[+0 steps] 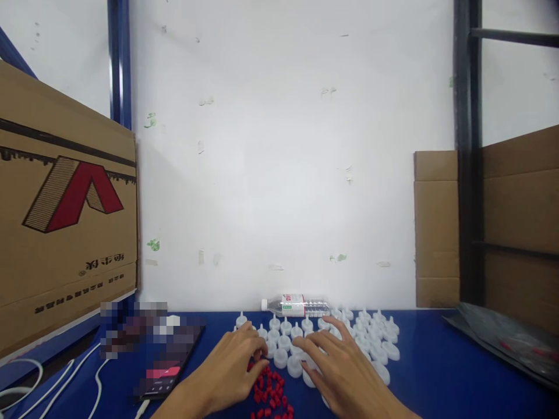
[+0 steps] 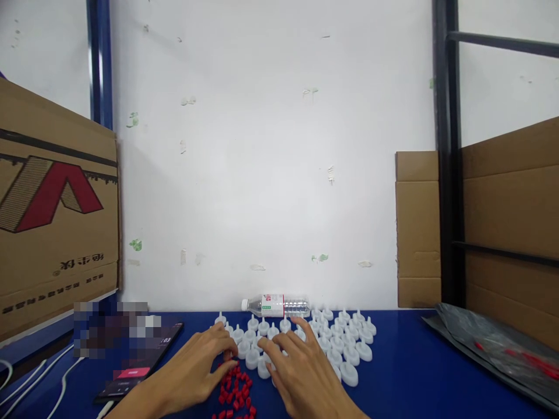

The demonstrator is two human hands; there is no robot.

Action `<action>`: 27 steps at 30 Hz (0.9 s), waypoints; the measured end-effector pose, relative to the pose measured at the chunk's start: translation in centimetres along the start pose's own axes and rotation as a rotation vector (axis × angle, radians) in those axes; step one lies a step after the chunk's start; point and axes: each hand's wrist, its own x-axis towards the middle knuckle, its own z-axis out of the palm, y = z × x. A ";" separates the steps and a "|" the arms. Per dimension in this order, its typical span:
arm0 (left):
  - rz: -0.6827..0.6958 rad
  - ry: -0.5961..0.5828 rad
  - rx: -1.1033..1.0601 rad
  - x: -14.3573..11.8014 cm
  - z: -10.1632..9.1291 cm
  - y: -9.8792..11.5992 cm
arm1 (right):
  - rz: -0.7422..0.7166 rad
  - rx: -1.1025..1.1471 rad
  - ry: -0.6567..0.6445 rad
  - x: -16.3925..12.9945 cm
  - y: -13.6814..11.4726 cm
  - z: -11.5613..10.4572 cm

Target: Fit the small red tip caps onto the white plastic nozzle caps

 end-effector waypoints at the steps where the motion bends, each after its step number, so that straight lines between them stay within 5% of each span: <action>1: 0.012 0.018 0.005 0.0 -0.1 0.1 | 0.003 0.003 -0.005 0.0 0.0 0.0; 7: 0.124 0.097 -0.016 -0.2 -1.4 3.0 | -0.004 0.010 -0.033 0.0 -0.7 -0.3; 11: 0.296 0.146 -0.090 -0.3 -0.4 5.3 | -0.048 0.061 -0.045 -0.1 -1.5 -0.1; 16: 0.430 0.298 0.059 0.4 0.2 3.0 | 0.020 0.163 -0.071 -0.3 -1.7 0.0; 18: 0.347 0.291 0.226 0.9 -0.9 0.6 | 0.049 0.179 -0.101 -0.3 -1.5 -0.1; 22: -0.141 0.059 0.532 1.5 -3.4 -3.8 | 0.051 0.155 -0.127 -0.1 -1.4 -0.4; 27: -0.252 -0.057 0.539 1.4 -2.5 -6.3 | 0.031 0.152 -0.093 0.3 -1.7 -1.0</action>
